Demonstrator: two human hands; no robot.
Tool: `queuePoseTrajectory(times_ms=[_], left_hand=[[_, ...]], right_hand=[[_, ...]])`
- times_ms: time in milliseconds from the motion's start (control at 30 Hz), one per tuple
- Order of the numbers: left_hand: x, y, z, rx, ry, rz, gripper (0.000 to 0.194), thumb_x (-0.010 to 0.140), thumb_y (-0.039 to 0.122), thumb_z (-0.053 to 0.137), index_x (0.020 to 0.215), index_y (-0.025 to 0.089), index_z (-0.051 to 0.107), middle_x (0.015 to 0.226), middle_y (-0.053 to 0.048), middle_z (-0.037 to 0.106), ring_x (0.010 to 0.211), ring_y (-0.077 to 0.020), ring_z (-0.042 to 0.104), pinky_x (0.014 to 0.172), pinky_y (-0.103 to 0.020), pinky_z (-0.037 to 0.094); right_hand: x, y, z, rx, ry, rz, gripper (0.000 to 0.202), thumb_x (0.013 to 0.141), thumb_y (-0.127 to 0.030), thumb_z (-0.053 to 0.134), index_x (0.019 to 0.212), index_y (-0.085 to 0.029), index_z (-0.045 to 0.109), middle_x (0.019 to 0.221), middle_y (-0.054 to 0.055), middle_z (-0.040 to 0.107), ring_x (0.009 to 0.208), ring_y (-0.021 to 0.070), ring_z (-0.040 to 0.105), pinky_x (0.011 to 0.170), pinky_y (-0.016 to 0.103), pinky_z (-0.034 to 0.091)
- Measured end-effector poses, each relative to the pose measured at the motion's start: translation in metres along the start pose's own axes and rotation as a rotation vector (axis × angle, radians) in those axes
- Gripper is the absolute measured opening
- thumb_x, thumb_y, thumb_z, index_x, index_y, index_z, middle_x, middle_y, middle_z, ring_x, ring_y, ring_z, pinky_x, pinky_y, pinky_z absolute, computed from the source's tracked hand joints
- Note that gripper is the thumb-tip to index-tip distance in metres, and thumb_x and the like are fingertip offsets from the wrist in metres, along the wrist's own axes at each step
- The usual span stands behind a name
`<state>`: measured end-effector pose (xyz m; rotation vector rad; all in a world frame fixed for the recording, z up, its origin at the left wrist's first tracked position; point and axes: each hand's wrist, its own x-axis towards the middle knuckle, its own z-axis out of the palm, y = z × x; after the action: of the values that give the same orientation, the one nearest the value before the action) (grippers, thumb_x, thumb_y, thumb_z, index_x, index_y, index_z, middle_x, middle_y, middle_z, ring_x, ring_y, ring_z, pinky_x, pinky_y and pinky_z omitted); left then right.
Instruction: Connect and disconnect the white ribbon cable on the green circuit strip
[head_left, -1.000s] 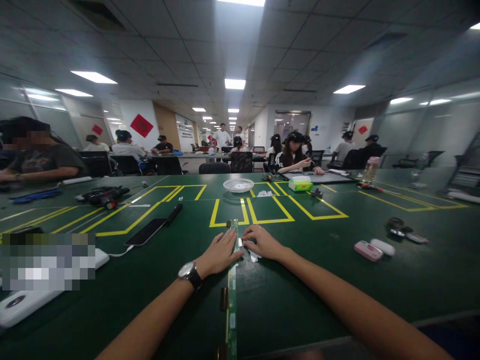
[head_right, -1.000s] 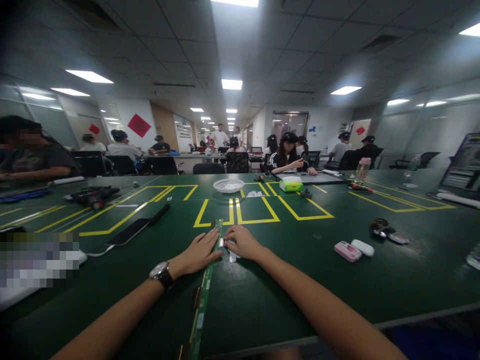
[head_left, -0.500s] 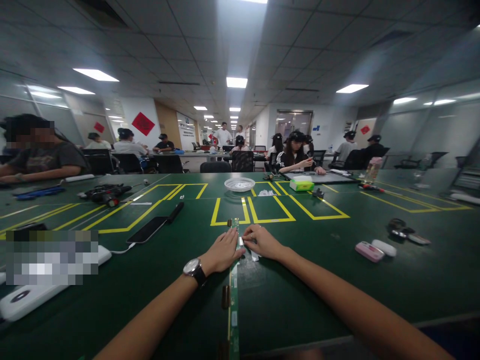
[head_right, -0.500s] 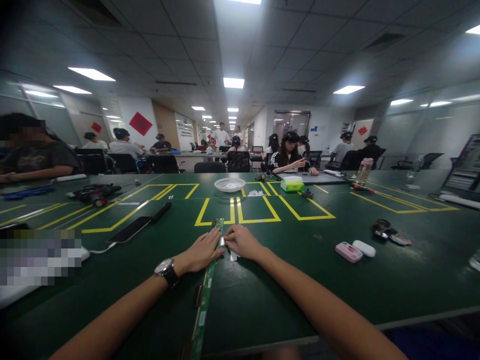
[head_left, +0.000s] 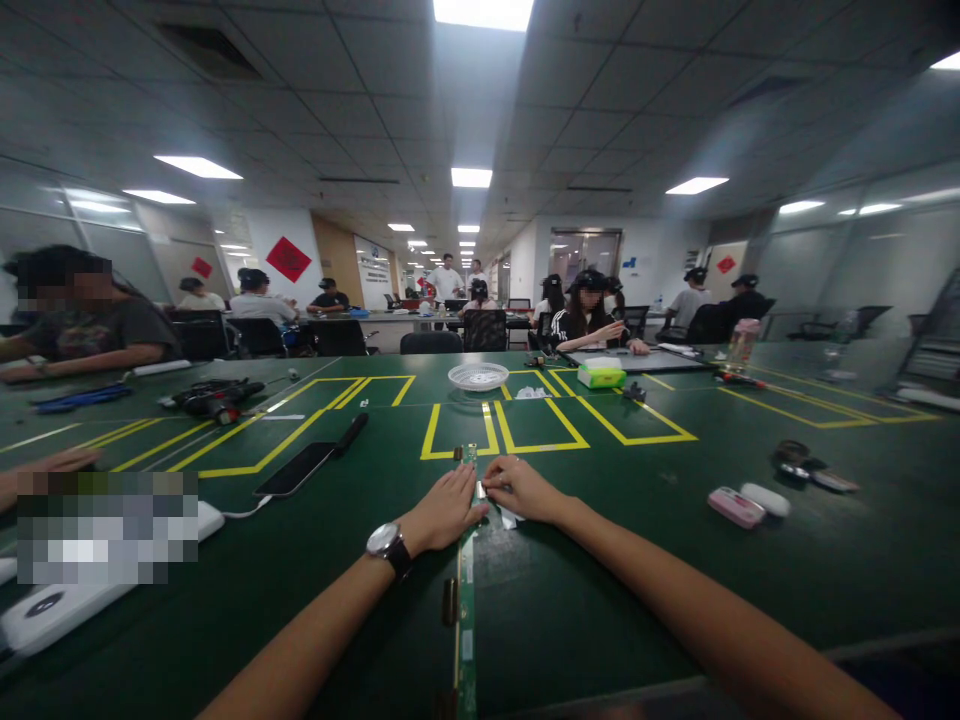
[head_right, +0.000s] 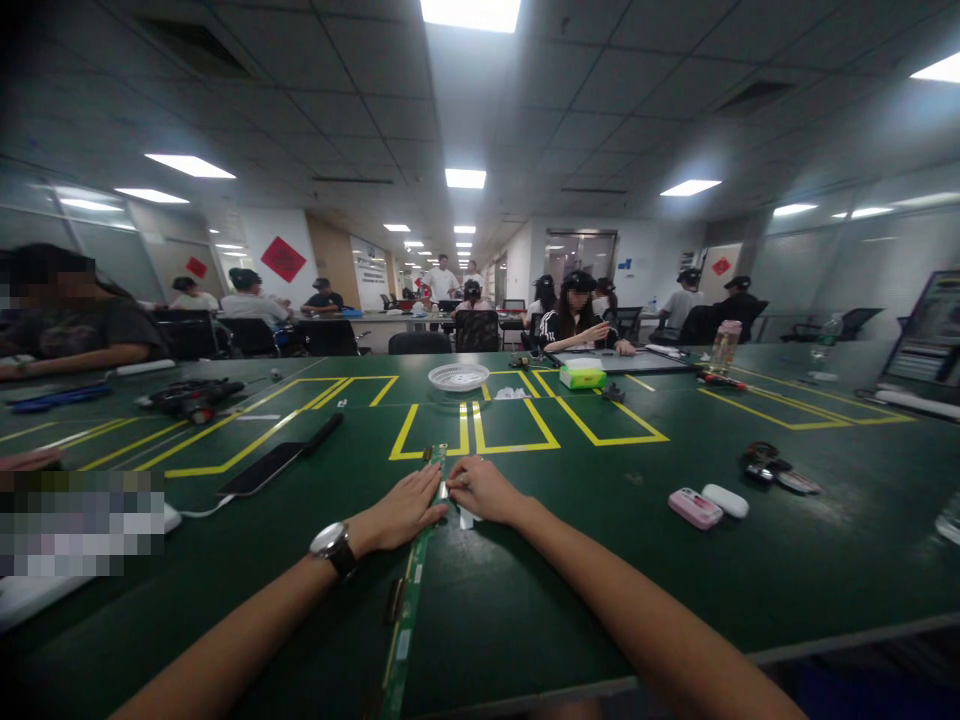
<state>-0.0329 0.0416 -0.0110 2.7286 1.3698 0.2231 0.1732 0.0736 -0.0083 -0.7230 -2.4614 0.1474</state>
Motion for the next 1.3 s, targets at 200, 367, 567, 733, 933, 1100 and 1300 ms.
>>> queuePoseTrajectory(times_ms=[200,367,567,733,933,1100,1300], left_hand=[[0.002,-0.006,0.005,-0.007,0.014,0.026,0.072,0.094,0.058,0.021,0.143,0.005,0.026,0.151,-0.019,0.019,0.141,-0.0255,0.015,0.112,-0.038,0.013],[0.003,-0.005,0.005,-0.013,0.015,0.021,0.072,0.094,0.059,0.02,0.144,0.007,0.024,0.151,-0.018,0.018,0.141,-0.0262,0.014,0.112,-0.04,0.013],[0.003,-0.003,0.006,-0.012,0.013,0.001,0.074,0.094,0.059,0.019,0.145,0.005,0.023,0.152,-0.019,0.016,0.141,-0.0262,0.012,0.112,-0.04,0.013],[0.003,-0.001,0.006,-0.019,0.023,-0.014,0.072,0.094,0.058,0.02,0.145,0.008,0.024,0.152,-0.018,0.017,0.141,-0.0269,0.013,0.112,-0.042,0.013],[0.0,0.005,-0.001,-0.04,-0.004,-0.042,0.073,0.094,0.058,0.022,0.145,0.006,0.023,0.152,-0.018,0.016,0.141,-0.0263,0.012,0.112,-0.042,0.014],[-0.001,0.003,-0.005,-0.157,0.041,-0.025,0.07,0.094,0.058,0.02,0.145,0.011,0.024,0.152,-0.016,0.02,0.141,-0.023,0.016,0.113,-0.04,0.017],[0.003,-0.005,-0.008,-0.345,0.216,-0.145,0.064,0.095,0.057,0.018,0.145,0.017,0.022,0.152,-0.012,0.023,0.139,-0.023,0.022,0.111,-0.042,0.023]], right_hand=[[0.002,-0.001,-0.001,0.031,-0.004,-0.008,0.018,0.084,-0.02,0.057,0.093,-0.017,0.073,0.095,0.008,0.065,0.09,0.0161,0.059,0.084,0.03,0.044],[0.002,-0.003,-0.002,0.034,0.0,0.003,0.018,0.083,-0.018,0.058,0.093,-0.017,0.073,0.094,0.008,0.065,0.089,0.0165,0.059,0.084,0.031,0.044],[0.001,-0.003,0.001,0.006,0.012,0.006,0.019,0.082,-0.018,0.058,0.094,-0.018,0.072,0.095,0.007,0.064,0.091,0.0165,0.058,0.085,0.03,0.043],[0.001,-0.002,0.003,-0.007,0.018,0.04,0.019,0.081,-0.019,0.058,0.095,-0.017,0.072,0.094,0.008,0.065,0.091,0.0173,0.058,0.083,0.03,0.044],[0.003,-0.008,-0.003,-0.039,-0.034,0.059,0.021,0.082,-0.02,0.056,0.097,-0.017,0.071,0.095,0.007,0.066,0.091,0.0176,0.059,0.084,0.029,0.044],[0.005,-0.02,-0.015,-0.095,-0.035,0.027,0.027,0.085,-0.019,0.052,0.109,-0.019,0.065,0.1,0.008,0.065,0.095,0.0189,0.058,0.087,0.031,0.043],[0.003,-0.023,-0.023,-0.08,-0.092,-0.111,0.038,0.083,-0.008,0.046,0.113,-0.021,0.064,0.112,0.007,0.063,0.105,0.019,0.054,0.092,0.033,0.038]])
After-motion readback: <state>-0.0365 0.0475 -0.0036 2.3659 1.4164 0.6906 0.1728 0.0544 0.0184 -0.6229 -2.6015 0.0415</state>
